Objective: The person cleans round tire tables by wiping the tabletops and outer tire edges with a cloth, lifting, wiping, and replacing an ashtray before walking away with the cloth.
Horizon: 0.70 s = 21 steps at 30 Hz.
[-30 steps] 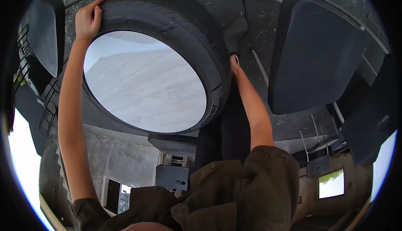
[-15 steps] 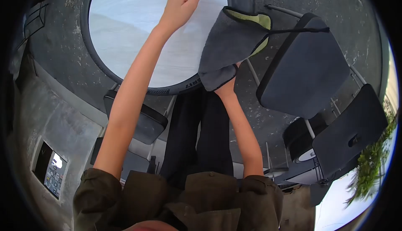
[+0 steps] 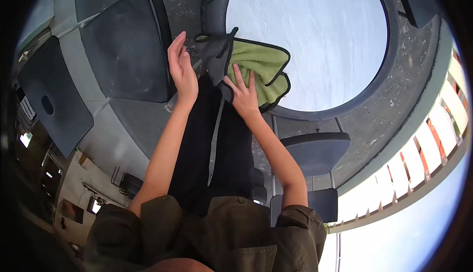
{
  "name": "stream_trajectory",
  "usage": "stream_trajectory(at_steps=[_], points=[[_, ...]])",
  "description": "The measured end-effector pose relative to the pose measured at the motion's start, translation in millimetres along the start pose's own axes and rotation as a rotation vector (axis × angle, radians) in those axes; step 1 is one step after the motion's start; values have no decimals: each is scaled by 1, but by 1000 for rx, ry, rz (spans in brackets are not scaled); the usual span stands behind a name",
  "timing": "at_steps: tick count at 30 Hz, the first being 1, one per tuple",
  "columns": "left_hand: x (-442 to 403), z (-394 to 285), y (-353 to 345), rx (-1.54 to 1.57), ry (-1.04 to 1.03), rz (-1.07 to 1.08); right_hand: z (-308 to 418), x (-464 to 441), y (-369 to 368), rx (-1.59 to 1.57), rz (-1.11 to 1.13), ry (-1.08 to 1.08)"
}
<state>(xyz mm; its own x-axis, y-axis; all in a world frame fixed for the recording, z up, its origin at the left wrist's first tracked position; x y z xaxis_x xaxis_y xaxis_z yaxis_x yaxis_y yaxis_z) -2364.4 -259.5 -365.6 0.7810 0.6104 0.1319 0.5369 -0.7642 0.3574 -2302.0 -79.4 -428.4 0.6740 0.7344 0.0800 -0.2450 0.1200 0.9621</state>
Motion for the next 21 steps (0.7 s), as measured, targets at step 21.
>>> stream_trajectory(at_steps=[21], points=[[-37, -18, 42, 261, -43, -423, 25, -112, -32, -626, 790, 181]])
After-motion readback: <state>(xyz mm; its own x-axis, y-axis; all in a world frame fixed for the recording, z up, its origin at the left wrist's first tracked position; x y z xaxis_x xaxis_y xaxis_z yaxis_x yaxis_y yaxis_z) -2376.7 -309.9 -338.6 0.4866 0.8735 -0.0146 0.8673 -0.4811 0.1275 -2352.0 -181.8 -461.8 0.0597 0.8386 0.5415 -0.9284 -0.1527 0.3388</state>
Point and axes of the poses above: each hand's wrist, its own x-axis away from the middle knuckle, its own y-axis out of the back of the hand, z = x × y, the point moved 3 cm from there along -x, towards the middle knuckle, and after that the axes turned 6 degrees about -z, right-handed, at the moved point
